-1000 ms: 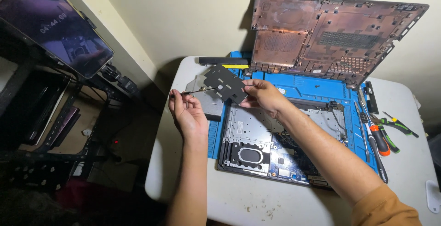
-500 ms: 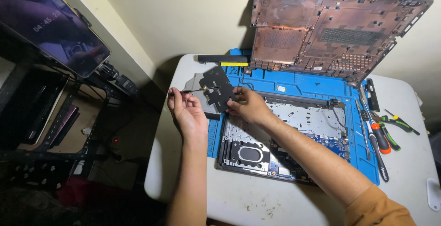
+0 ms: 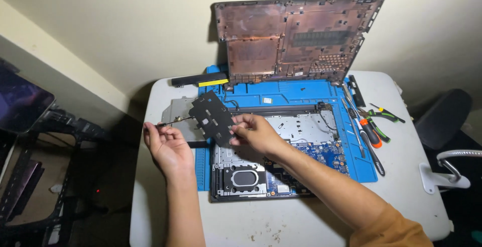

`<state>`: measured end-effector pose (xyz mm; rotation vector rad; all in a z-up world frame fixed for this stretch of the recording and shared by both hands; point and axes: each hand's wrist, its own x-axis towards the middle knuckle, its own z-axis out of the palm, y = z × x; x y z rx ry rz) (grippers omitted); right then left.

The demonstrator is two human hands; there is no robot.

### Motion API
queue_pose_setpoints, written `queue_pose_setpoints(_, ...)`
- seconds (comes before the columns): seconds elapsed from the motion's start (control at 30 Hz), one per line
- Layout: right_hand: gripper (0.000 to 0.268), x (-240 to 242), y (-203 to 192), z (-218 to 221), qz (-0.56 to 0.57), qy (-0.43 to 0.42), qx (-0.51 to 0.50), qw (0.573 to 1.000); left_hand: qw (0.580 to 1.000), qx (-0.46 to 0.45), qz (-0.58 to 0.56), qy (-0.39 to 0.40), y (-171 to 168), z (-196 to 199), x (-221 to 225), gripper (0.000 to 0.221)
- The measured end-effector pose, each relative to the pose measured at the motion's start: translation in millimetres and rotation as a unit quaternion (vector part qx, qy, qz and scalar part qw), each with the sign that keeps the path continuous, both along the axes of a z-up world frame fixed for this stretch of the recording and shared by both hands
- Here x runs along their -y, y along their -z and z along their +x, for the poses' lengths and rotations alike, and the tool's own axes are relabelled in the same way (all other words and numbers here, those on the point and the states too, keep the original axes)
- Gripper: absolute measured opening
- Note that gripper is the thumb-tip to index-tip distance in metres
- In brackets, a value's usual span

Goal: Removing internal components from a laptop, including unscrewing parts and removing the optical drive.

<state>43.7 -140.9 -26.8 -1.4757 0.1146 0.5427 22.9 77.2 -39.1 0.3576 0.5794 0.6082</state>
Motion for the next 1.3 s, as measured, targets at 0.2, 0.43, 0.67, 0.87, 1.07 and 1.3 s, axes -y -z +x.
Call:
queue_pose_setpoints(0.2,0.04,93,-41,-60,0.012,0.14,0.003,0.99,0.999,0.004,0.003,0.037,4,-5,5,0.014)
queue_pose_setpoints(0.43,0.041,221,1,-71,-0.017,0.359,0.058,0.931,0.999,0.017,-0.012,0.042,-12,-9,19,0.021)
queue_pose_setpoints(0.67,0.04,294,23,-53,-0.122,0.459,0.039,0.879,0.999,0.016,-0.009,0.04,-11,-8,19,0.026)
queue_pose_setpoints(0.87,0.033,302,15,-50,-0.154,0.46,0.041,0.874,0.999,0.004,-0.001,0.045,-4,-6,20,0.028)
queue_pose_setpoints(1.07,0.036,310,25,-47,-0.163,0.456,0.031,0.874,0.998,0.005,0.003,0.056,-1,-6,18,0.027)
queue_pose_setpoints(1.3,0.035,318,35,-42,-0.183,0.45,0.038,0.873,0.998,0.004,0.015,0.068,-2,-6,22,0.03)
